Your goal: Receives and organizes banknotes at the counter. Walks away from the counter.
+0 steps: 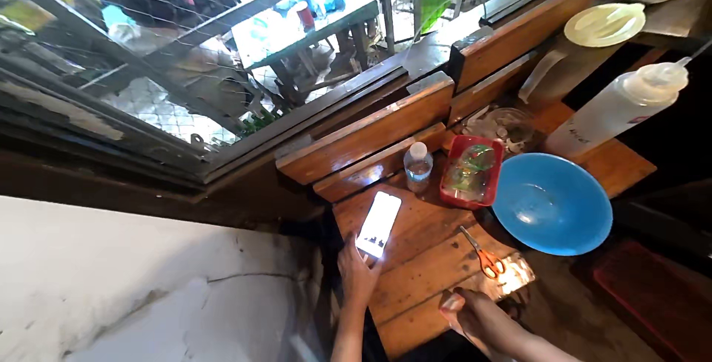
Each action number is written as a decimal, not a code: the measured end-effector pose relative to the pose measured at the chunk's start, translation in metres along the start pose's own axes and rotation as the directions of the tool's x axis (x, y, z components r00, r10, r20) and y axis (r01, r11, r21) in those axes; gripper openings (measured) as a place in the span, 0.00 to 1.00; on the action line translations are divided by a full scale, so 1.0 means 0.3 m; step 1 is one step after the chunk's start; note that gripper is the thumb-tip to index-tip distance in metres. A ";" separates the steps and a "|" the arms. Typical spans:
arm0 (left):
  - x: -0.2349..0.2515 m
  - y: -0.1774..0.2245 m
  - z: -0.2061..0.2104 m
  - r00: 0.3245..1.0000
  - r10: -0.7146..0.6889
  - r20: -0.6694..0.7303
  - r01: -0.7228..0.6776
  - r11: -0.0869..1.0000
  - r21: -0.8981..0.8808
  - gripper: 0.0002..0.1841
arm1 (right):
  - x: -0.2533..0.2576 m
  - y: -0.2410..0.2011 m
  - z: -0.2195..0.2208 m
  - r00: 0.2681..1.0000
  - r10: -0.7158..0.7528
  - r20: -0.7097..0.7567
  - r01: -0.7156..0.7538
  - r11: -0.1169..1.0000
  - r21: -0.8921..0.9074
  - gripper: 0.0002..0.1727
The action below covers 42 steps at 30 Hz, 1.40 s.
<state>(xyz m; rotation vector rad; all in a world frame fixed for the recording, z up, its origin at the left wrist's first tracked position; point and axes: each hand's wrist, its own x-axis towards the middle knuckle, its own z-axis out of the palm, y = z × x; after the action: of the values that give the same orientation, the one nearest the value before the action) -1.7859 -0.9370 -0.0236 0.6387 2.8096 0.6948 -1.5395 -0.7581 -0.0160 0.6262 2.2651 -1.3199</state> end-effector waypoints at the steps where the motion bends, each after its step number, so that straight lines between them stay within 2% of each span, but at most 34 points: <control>1: -0.029 0.012 0.009 1.000 -0.027 -0.013 0.027 1.000 0.007 0.54 | 0.002 0.002 0.001 1.000 0.003 0.001 -0.003 1.000 -0.008 0.25; 4: -0.116 0.044 0.037 0.995 -0.088 -0.043 0.089 0.996 0.010 0.56 | 0.006 0.004 0.001 1.000 0.012 -0.001 -0.012 1.000 -0.014 0.25; 7: -0.193 0.074 0.071 0.990 -0.080 -0.114 0.081 0.997 0.008 0.56 | 0.002 -0.007 -0.004 1.000 0.006 -0.003 -0.006 1.000 -0.014 0.23; 10: -0.234 0.093 0.089 0.988 -0.086 -0.127 0.093 0.994 0.053 0.56 | -0.004 -0.018 -0.011 1.000 0.008 0.006 -0.008 1.000 -0.026 0.23; 12: -0.224 0.088 0.095 0.986 -0.080 -0.149 0.094 0.992 0.086 0.49 | -0.004 -0.019 -0.010 1.000 0.013 0.007 -0.012 1.000 -0.024 0.24; 14: -0.184 0.089 0.069 0.988 -0.113 -0.104 0.122 0.990 0.075 0.40 | -0.002 -0.017 -0.011 1.000 0.022 0.014 -0.022 0.999 -0.028 0.25; 17: -0.099 0.072 0.037 0.993 -0.083 -0.080 0.079 0.996 -0.050 0.27 | 0.001 -0.020 -0.016 0.999 0.027 0.023 -0.026 0.999 -0.034 0.24; 21: -0.054 0.053 -0.005 0.993 -0.102 0.059 0.112 0.972 -0.205 0.20 | -0.002 -0.031 -0.029 0.997 0.047 0.057 -0.044 0.998 -0.041 0.26; 25: -0.133 0.007 0.015 0.999 0.031 -0.040 -0.039 0.975 -0.221 0.15 | -0.001 -0.032 -0.024 0.999 0.032 0.038 -0.030 0.999 -0.045 0.25; 29: -0.219 -0.044 0.072 0.965 0.198 -0.171 -0.235 0.944 -0.231 0.14 | -0.004 -0.038 -0.026 0.999 0.038 0.027 -0.037 0.999 -0.039 0.24; 32: -0.238 -0.050 0.086 0.953 0.241 -0.182 -0.279 0.933 -0.226 0.14 | 0.000 -0.036 -0.022 0.999 0.036 0.026 -0.035 0.998 -0.045 0.24; 35: -0.230 -0.032 0.082 0.962 0.204 -0.182 -0.244 0.942 -0.230 0.13 | 0.004 -0.034 -0.019 0.998 0.055 0.033 -0.053 0.997 -0.055 0.26; 42: -0.203 -0.001 0.047 0.991 -0.044 -0.126 0.006 0.957 -0.291 0.20 | 0.005 -0.040 -0.022 0.995 0.083 0.062 -0.079 0.994 -0.071 0.27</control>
<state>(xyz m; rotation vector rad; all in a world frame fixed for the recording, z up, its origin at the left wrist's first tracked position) -1.7279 -0.9587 -0.0319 0.5191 2.7429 1.1558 -1.5487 -0.7573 -0.0057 0.6357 2.1994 -1.2020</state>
